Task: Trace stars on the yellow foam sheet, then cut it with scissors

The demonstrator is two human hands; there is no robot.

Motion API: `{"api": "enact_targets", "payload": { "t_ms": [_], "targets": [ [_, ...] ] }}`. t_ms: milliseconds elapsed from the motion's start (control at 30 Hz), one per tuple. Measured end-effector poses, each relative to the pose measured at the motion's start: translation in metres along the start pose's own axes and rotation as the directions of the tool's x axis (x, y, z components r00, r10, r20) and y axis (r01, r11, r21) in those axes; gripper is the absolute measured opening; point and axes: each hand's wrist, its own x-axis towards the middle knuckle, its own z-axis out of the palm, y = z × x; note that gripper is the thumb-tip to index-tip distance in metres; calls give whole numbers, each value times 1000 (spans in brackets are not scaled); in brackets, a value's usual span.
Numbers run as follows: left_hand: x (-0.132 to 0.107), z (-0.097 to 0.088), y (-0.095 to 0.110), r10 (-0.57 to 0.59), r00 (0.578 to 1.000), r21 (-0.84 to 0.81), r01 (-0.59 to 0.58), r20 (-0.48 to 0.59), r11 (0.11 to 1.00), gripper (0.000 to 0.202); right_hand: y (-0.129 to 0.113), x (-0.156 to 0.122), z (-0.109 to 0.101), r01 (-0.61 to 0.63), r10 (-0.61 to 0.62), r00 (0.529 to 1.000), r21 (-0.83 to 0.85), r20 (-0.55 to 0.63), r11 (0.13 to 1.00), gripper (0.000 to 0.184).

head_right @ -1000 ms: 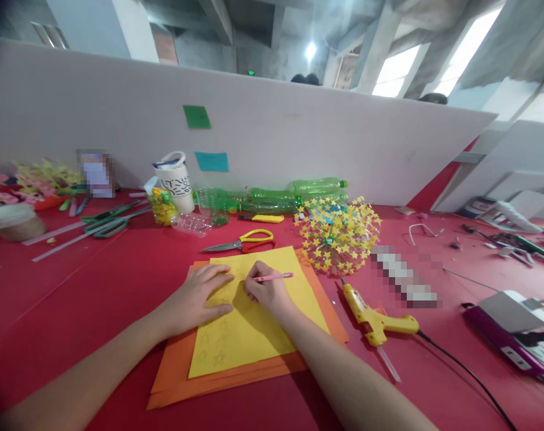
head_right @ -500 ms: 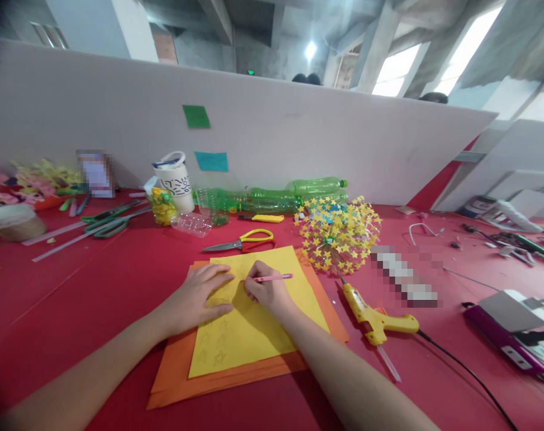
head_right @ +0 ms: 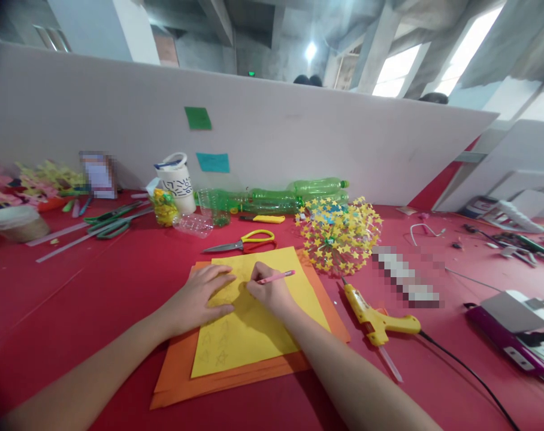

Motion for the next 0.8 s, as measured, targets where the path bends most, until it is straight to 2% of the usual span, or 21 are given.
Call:
{"api": "enact_targets", "payload": {
  "t_ms": [400, 800],
  "targets": [
    [0, 1, -1, 3, 1000, 2, -3, 4, 1000, 54, -2, 0, -1, 3, -3, 1000, -24, -6, 1000, 11],
    [1, 1, 0, 4, 1000, 4, -3, -10, 1000, 53, 1, -3, 6, -7, 3, 997, 56, 78, 998, 7]
  ]
}}
